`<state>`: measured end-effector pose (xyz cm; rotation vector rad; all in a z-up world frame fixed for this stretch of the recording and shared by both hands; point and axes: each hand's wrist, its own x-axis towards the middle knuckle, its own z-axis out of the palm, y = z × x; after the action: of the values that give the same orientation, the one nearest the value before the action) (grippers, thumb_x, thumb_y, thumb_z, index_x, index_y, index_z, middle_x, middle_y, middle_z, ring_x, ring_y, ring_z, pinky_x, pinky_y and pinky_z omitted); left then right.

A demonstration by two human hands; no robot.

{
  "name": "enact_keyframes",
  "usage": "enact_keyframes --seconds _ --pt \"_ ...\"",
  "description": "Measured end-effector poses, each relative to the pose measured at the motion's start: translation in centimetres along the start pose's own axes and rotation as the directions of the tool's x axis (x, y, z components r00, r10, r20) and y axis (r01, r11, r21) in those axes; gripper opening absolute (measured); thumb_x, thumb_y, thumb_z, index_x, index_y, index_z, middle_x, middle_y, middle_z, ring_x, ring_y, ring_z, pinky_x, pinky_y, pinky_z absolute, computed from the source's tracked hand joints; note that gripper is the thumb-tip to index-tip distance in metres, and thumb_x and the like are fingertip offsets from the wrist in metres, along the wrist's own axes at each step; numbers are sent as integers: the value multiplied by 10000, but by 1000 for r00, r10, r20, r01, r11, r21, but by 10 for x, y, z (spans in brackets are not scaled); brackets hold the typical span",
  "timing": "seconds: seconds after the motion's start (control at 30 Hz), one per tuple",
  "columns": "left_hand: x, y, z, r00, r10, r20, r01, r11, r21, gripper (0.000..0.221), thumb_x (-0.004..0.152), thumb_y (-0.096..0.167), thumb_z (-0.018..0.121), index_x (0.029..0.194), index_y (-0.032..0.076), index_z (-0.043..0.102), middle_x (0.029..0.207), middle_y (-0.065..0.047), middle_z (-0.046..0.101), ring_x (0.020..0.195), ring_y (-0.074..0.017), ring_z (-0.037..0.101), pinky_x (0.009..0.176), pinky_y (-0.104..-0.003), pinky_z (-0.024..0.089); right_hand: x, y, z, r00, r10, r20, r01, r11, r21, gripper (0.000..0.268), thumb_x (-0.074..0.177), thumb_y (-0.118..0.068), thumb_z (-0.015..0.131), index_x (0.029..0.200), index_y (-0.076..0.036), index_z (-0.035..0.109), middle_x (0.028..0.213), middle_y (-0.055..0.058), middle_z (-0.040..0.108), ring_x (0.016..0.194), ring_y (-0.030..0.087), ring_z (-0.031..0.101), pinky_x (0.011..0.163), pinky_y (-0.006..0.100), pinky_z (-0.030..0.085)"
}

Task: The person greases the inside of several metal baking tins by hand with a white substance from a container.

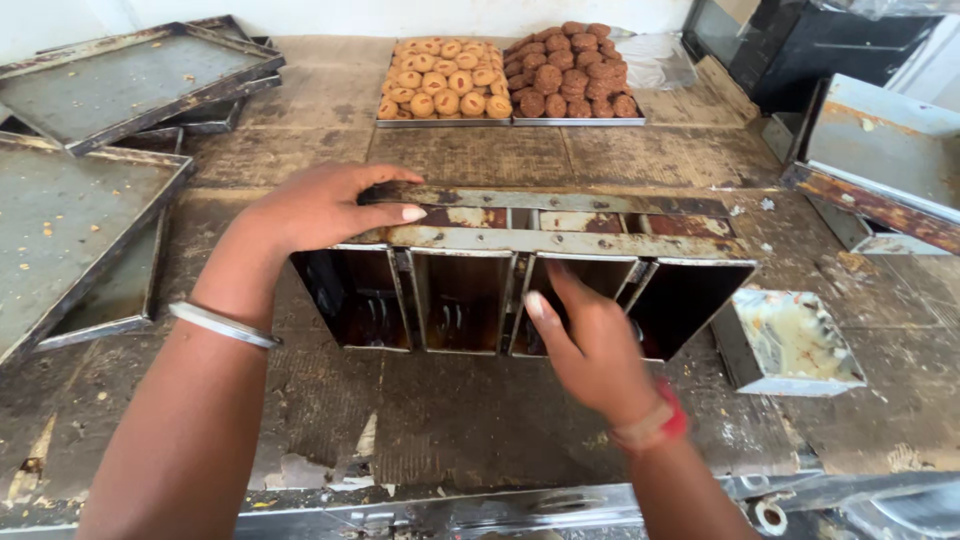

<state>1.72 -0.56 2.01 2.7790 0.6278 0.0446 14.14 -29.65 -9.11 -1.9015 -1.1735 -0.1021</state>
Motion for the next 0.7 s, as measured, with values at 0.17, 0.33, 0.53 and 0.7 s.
enact_keyframes --seconds 0.17,0.33,0.53,0.7 --pt "2 -7 1 996 71 -51 -71 997 9 732 852 721 527 1453 307 571 1381 -122 656 1270 -342 604 1052 -487 470 -10 -2 71 991 118 -56 -113 990 78 558 1013 -470 503 1110 59 650 740 278 682 701 431 695 615 506 533" --pt "5 -12 6 993 106 -50 -106 994 15 729 874 710 525 1498 332 520 1459 -121 584 1342 -369 522 1095 -515 392 -12 10 36 962 223 156 -133 886 -445 644 942 -618 500 872 -11 704 685 236 678 667 435 681 611 526 552" --pt "-1 -8 2 988 132 -86 -134 991 -17 697 851 661 555 1487 379 521 1400 -125 638 1282 -379 589 1070 -505 436 -46 -5 -2 766 365 530 -22 838 -546 763 1045 -671 408 792 -62 793 745 200 734 748 337 716 755 451 563" --pt "-3 -20 10 983 109 -151 -111 994 -9 641 875 602 613 1462 345 585 1296 -122 703 1197 -366 641 1024 -495 469 -86 55 -66 967 232 102 -234 662 712 346 969 -358 580 929 -44 719 846 60 727 799 205 707 753 375 586"
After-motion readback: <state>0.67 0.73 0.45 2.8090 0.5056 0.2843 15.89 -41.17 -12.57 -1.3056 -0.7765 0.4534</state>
